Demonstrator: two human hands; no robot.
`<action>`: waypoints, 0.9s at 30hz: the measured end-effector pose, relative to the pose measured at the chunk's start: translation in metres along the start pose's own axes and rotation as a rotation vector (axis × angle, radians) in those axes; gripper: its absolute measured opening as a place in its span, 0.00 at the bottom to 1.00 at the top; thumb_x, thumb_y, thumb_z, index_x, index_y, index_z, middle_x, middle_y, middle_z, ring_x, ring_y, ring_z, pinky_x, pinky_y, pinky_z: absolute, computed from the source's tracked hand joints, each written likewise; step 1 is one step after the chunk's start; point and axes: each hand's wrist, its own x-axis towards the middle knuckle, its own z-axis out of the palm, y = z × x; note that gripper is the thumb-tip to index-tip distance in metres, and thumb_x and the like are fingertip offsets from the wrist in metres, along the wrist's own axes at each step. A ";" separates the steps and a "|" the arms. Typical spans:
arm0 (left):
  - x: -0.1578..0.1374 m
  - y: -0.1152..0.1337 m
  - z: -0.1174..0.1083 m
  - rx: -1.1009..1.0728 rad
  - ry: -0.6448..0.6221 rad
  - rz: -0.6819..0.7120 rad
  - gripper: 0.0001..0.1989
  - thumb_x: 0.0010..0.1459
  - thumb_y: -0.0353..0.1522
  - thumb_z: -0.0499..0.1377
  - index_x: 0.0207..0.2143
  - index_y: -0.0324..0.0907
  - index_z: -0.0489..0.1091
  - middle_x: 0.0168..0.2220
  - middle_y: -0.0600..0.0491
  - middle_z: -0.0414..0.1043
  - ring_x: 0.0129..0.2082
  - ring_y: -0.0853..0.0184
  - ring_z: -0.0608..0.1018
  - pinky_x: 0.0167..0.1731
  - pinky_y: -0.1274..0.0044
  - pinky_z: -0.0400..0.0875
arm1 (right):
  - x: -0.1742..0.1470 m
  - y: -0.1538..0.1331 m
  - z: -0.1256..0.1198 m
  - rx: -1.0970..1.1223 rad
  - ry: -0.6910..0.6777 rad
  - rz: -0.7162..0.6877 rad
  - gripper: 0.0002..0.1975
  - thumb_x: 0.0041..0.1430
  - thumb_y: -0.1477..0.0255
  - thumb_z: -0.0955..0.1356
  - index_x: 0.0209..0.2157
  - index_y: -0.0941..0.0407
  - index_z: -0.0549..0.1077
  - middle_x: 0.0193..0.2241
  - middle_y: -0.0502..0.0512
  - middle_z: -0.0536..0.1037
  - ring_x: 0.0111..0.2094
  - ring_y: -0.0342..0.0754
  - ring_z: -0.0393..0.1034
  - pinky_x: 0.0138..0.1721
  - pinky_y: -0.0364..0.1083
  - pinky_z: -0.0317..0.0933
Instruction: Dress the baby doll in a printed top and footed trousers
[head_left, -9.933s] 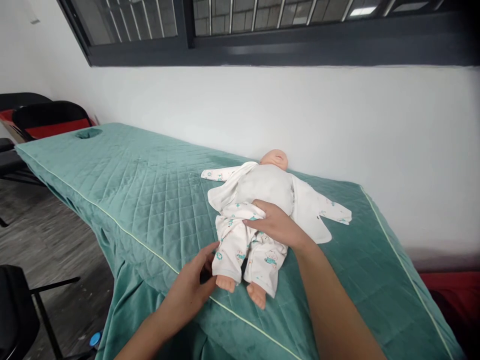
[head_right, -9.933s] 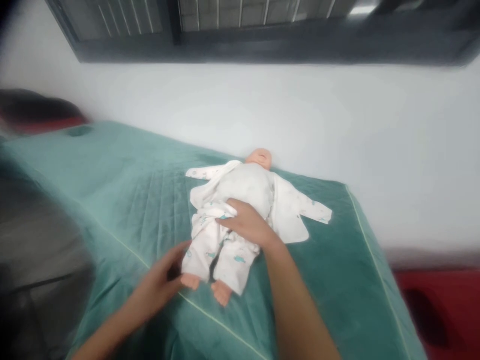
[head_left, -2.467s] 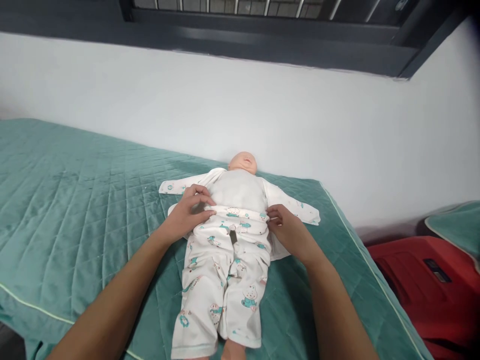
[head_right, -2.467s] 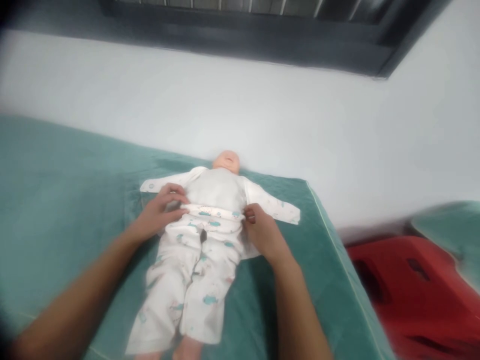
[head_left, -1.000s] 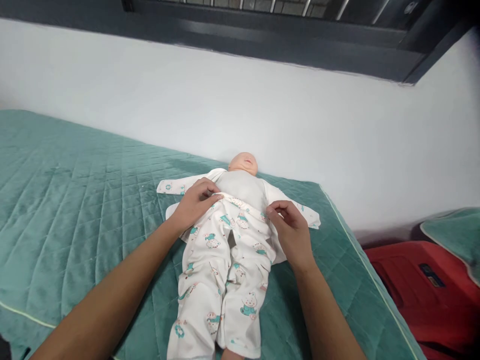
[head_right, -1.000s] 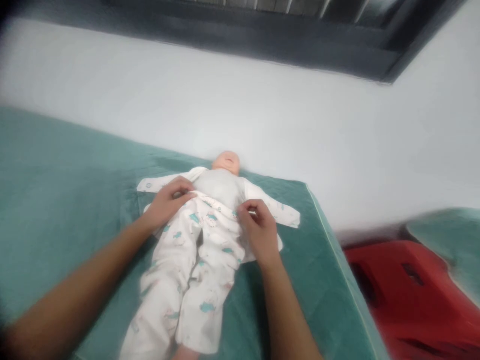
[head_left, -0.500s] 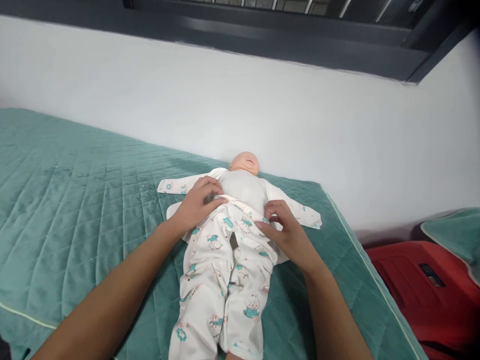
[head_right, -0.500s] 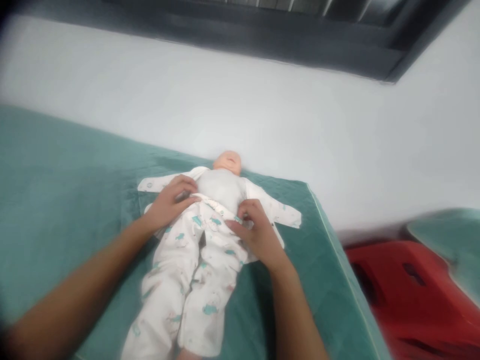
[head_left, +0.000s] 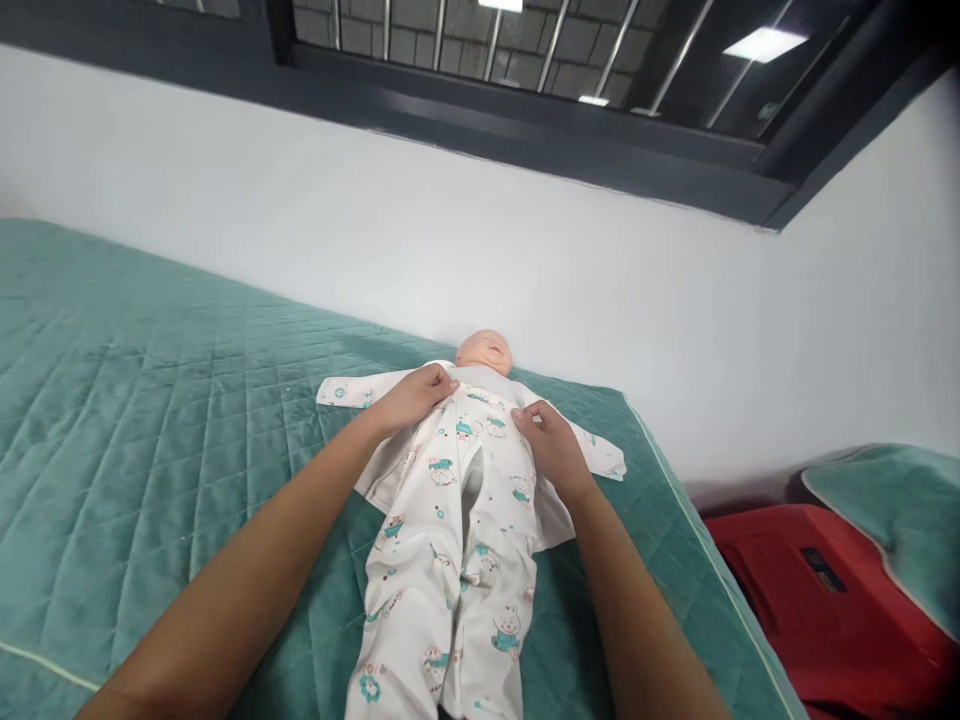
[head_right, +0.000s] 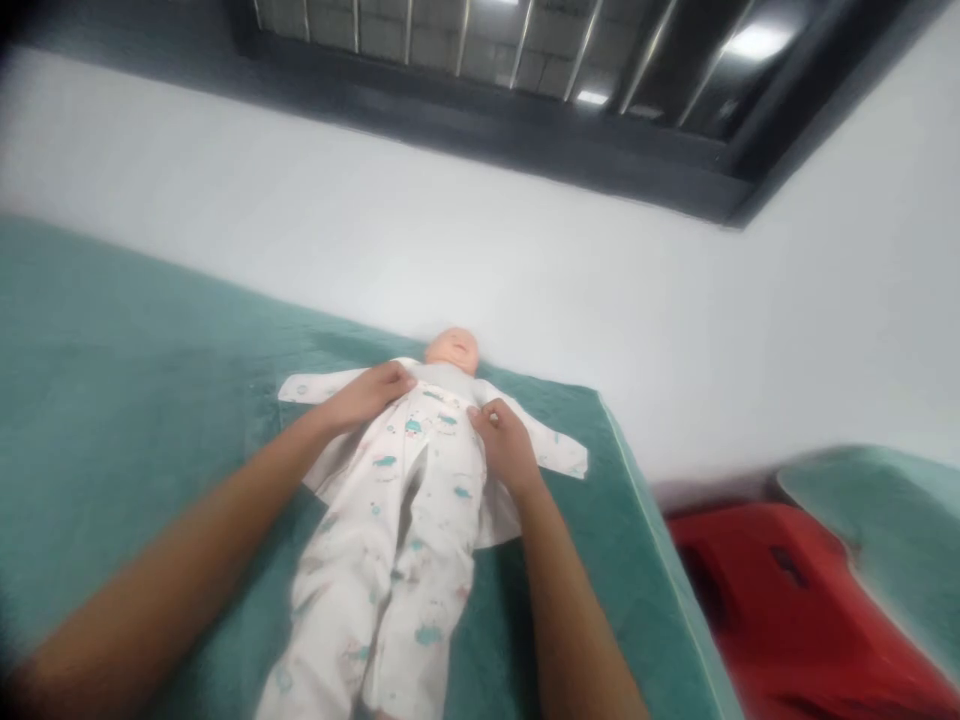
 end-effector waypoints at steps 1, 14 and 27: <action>0.000 -0.001 0.000 -0.040 -0.001 -0.017 0.18 0.60 0.47 0.54 0.29 0.42 0.66 0.30 0.54 0.69 0.32 0.65 0.69 0.32 0.74 0.63 | 0.002 0.002 0.001 0.089 -0.001 0.032 0.19 0.55 0.52 0.68 0.25 0.53 0.63 0.19 0.43 0.64 0.23 0.43 0.57 0.26 0.43 0.53; -0.021 -0.003 -0.024 -0.037 -0.115 -0.005 0.09 0.56 0.39 0.58 0.32 0.42 0.71 0.35 0.53 0.75 0.34 0.64 0.74 0.36 0.73 0.66 | -0.014 0.010 -0.006 0.407 -0.024 0.167 0.13 0.52 0.61 0.71 0.35 0.53 0.71 0.24 0.46 0.71 0.24 0.42 0.61 0.25 0.42 0.55; -0.028 -0.005 -0.042 0.068 -0.348 -0.026 0.07 0.56 0.37 0.57 0.33 0.43 0.71 0.36 0.54 0.73 0.37 0.65 0.73 0.37 0.76 0.66 | -0.016 0.013 -0.026 0.131 -0.196 0.041 0.09 0.57 0.63 0.68 0.32 0.55 0.71 0.28 0.48 0.72 0.30 0.44 0.64 0.32 0.44 0.58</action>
